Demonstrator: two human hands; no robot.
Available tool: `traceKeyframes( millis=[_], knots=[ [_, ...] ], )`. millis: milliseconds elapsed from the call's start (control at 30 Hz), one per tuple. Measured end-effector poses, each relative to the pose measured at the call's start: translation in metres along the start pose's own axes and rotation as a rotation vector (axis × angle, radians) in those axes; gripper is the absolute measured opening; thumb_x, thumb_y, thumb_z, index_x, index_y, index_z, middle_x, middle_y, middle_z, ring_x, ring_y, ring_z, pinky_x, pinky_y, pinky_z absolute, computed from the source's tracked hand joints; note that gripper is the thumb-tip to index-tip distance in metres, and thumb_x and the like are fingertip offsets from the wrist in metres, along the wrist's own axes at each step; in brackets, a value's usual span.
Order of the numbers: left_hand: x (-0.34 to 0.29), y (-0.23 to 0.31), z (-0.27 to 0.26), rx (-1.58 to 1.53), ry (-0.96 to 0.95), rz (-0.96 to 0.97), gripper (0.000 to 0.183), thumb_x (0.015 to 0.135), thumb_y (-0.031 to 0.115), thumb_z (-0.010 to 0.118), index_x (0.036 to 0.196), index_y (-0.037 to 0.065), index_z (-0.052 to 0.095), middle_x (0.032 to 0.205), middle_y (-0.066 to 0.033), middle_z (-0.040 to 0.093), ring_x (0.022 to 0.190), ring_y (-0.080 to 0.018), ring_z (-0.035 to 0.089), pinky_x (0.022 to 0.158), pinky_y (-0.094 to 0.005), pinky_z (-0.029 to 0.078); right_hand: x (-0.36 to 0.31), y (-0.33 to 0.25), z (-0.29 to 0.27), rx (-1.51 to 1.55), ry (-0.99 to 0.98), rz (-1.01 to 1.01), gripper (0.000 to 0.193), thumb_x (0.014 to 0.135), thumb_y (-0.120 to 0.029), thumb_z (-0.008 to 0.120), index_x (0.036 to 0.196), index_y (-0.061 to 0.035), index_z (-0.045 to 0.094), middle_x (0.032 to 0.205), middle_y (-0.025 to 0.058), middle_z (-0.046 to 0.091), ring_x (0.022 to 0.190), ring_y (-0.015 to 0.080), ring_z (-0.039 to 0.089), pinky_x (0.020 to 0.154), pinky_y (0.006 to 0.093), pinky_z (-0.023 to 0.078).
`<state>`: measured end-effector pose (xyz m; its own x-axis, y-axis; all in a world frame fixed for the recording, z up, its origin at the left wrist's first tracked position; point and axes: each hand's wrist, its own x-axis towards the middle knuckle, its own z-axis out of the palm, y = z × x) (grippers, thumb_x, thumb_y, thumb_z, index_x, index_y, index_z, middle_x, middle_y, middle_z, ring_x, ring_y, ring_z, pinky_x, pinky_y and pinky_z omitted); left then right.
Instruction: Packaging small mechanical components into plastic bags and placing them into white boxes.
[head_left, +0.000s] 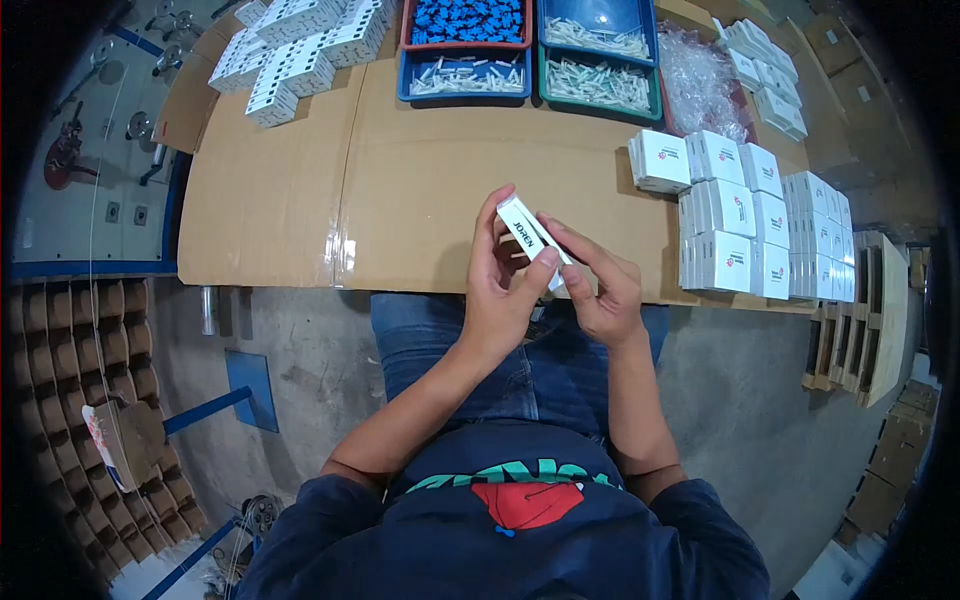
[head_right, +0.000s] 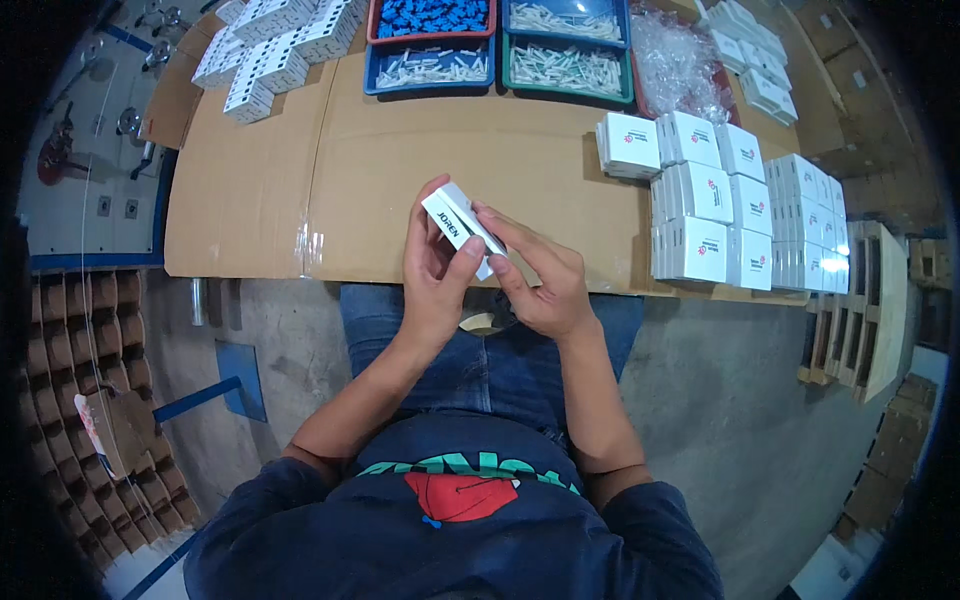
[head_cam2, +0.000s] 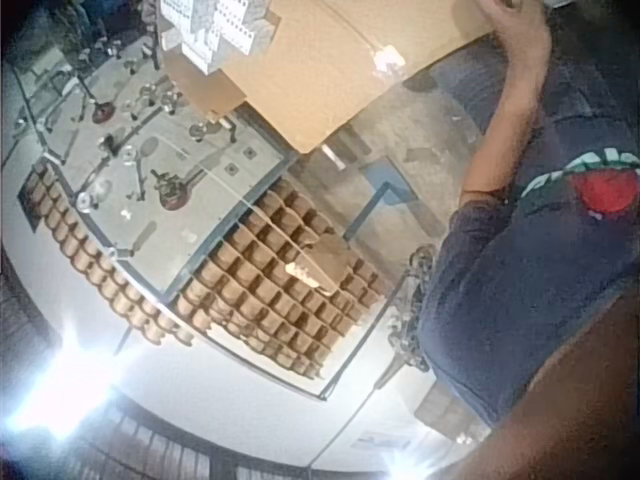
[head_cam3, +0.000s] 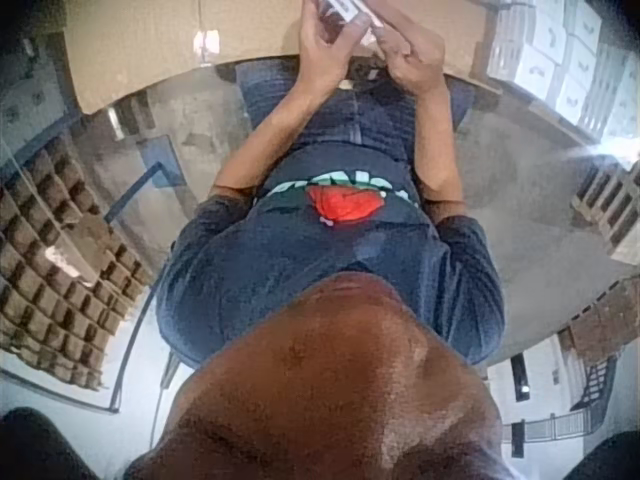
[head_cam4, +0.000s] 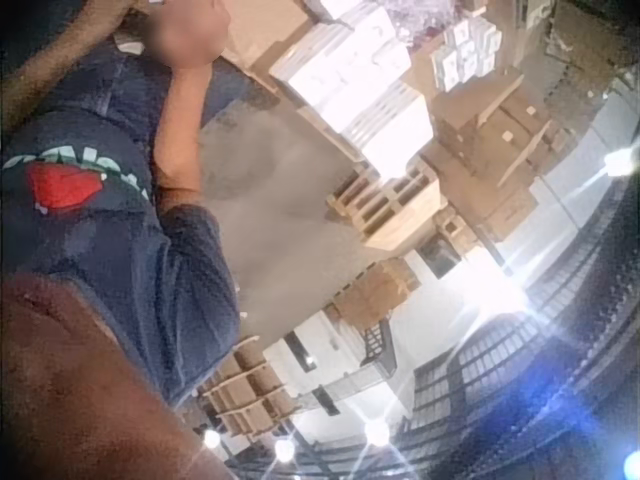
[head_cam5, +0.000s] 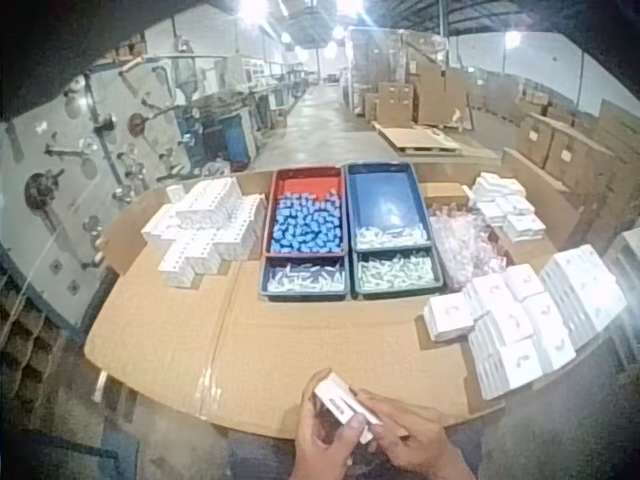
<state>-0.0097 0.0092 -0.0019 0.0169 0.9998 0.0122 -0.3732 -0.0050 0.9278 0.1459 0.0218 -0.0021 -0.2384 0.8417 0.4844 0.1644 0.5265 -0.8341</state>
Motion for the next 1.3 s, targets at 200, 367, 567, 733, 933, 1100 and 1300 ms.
traceKeyframes(
  millis=[200, 367, 567, 733, 933, 1100, 1300],
  knots=[
    [0.005, -0.003, -0.004, 0.084, -0.004, 0.097, 0.078, 0.092, 0.008, 0.072, 0.156, 0.006, 0.028, 0.125, -0.0088, 0.054, 0.108, -0.0153, 0.061, 0.094, -0.0314, 0.051, -0.002, -0.005, -0.001, -0.019, -0.013, 0.053, 0.032, 0.102, -0.005, 0.058, 0.13, 0.0077, 0.064, 0.124, 0.0214, 0.07, 0.112, 0.0267, 0.07, 0.096, 0.0342, 0.054],
    [0.004, -0.005, -0.003, 0.092, 0.015, 0.111, 0.078, 0.091, 0.008, 0.073, 0.155, 0.005, 0.029, 0.125, -0.009, 0.054, 0.108, -0.0154, 0.061, 0.094, -0.0315, 0.051, -0.003, -0.004, 0.002, -0.051, 0.019, 0.052, 0.032, 0.101, -0.006, 0.059, 0.131, 0.0046, 0.065, 0.12, 0.0191, 0.073, 0.093, 0.0203, 0.071, 0.081, 0.0299, 0.055],
    [0.004, -0.005, -0.003, 0.117, 0.043, 0.142, 0.077, 0.09, 0.007, 0.074, 0.154, 0.005, 0.031, 0.124, -0.0087, 0.055, 0.107, -0.0145, 0.061, 0.093, -0.0304, 0.052, -0.004, -0.001, 0.004, -0.082, 0.035, 0.044, 0.032, 0.101, -0.005, 0.059, 0.132, 0.0014, 0.065, 0.117, 0.0169, 0.074, 0.072, 0.013, 0.066, 0.067, 0.0265, 0.053],
    [0.004, -0.005, -0.001, 0.184, 0.057, 0.182, 0.077, 0.089, 0.007, 0.074, 0.153, 0.005, 0.032, 0.121, -0.0079, 0.058, 0.105, -0.0137, 0.062, 0.092, -0.0302, 0.052, -0.005, 0.001, 0.007, -0.079, 0.062, 0.051, 0.032, 0.101, -0.004, 0.058, 0.132, 0.0019, 0.065, 0.117, 0.0172, 0.074, 0.075, 0.0137, 0.067, 0.069, 0.026, 0.053],
    [0.002, -0.007, -0.001, 0.158, 0.071, 0.206, 0.076, 0.09, 0.007, 0.074, 0.153, 0.005, 0.031, 0.117, -0.0083, 0.06, 0.105, -0.0142, 0.062, 0.093, -0.0311, 0.051, -0.005, -0.001, 0.007, -0.055, 0.04, 0.089, 0.032, 0.102, -0.004, 0.057, 0.132, 0.0023, 0.065, 0.12, 0.0172, 0.073, 0.082, 0.0141, 0.069, 0.073, 0.0249, 0.054],
    [0.002, -0.011, -0.004, 0.182, 0.081, 0.233, 0.076, 0.09, 0.008, 0.074, 0.153, 0.005, 0.031, 0.116, -0.0086, 0.061, 0.105, -0.0149, 0.062, 0.094, -0.0316, 0.051, -0.006, 0.002, 0.008, -0.017, 0.035, 0.132, 0.031, 0.103, -0.007, 0.057, 0.132, 0.0023, 0.065, 0.122, 0.0169, 0.073, 0.089, 0.0155, 0.072, 0.077, 0.0259, 0.055],
    [0.002, -0.009, -0.002, 0.144, 0.105, 0.152, 0.08, 0.09, 0.011, 0.078, 0.155, 0.008, 0.03, 0.123, -0.0107, 0.057, 0.11, -0.0165, 0.06, 0.095, -0.0324, 0.051, -0.003, 0.001, 0.006, 0.114, 0.003, 0.163, 0.034, 0.104, -0.011, 0.057, 0.134, 0.0022, 0.063, 0.131, 0.0183, 0.068, 0.114, 0.0228, 0.067, 0.095, 0.0311, 0.052]
  ],
)
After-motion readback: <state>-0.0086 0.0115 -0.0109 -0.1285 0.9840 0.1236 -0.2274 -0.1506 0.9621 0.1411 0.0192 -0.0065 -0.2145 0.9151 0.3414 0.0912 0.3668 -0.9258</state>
